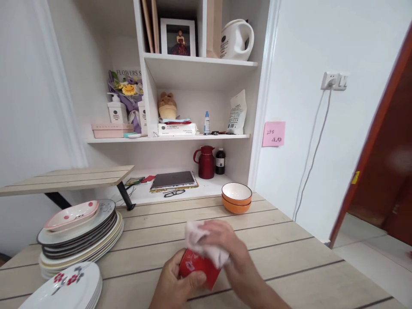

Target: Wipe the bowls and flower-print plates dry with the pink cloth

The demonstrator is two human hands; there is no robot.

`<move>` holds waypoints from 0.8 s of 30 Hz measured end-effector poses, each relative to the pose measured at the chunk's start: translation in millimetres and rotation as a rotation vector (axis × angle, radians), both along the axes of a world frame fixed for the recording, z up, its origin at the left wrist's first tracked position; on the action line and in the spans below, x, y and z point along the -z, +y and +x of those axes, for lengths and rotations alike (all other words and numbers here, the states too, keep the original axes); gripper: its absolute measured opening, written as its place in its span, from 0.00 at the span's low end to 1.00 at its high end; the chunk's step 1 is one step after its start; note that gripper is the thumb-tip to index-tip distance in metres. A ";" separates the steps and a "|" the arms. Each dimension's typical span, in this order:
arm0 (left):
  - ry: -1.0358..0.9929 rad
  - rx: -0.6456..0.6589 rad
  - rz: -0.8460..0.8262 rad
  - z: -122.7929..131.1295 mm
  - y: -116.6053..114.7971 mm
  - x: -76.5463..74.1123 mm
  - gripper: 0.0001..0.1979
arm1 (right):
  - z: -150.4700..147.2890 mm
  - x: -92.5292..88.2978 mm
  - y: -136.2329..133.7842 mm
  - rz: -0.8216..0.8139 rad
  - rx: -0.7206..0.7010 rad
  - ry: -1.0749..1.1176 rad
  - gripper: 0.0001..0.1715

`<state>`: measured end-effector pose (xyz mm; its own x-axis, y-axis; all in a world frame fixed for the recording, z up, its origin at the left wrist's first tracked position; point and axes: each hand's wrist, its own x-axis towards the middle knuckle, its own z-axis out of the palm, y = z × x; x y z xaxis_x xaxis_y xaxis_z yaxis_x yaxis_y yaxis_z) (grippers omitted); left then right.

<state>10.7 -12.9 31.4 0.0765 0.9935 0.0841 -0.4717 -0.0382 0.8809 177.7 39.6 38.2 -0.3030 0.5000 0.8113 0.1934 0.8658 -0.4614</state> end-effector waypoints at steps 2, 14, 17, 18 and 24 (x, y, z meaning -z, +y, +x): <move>0.009 0.025 0.023 2.3 11.9 5.0 0.24 | 12.8 -3.3 9.1 -0.322 0.068 0.243 0.12; -0.687 0.056 0.024 -18.1 28.2 13.1 0.23 | -24.1 22.9 7.4 -0.773 -0.071 0.525 0.23; -0.745 0.037 -0.006 -20.3 30.7 7.8 0.21 | -28.0 27.4 4.1 -0.497 0.077 0.377 0.18; -0.751 0.010 -0.016 -19.9 30.4 6.0 0.21 | -29.1 28.6 2.2 -0.405 0.124 0.325 0.19; -0.708 0.056 -0.286 -14.4 24.2 11.3 0.16 | -49.1 40.1 -20.9 0.000 0.102 -0.041 0.26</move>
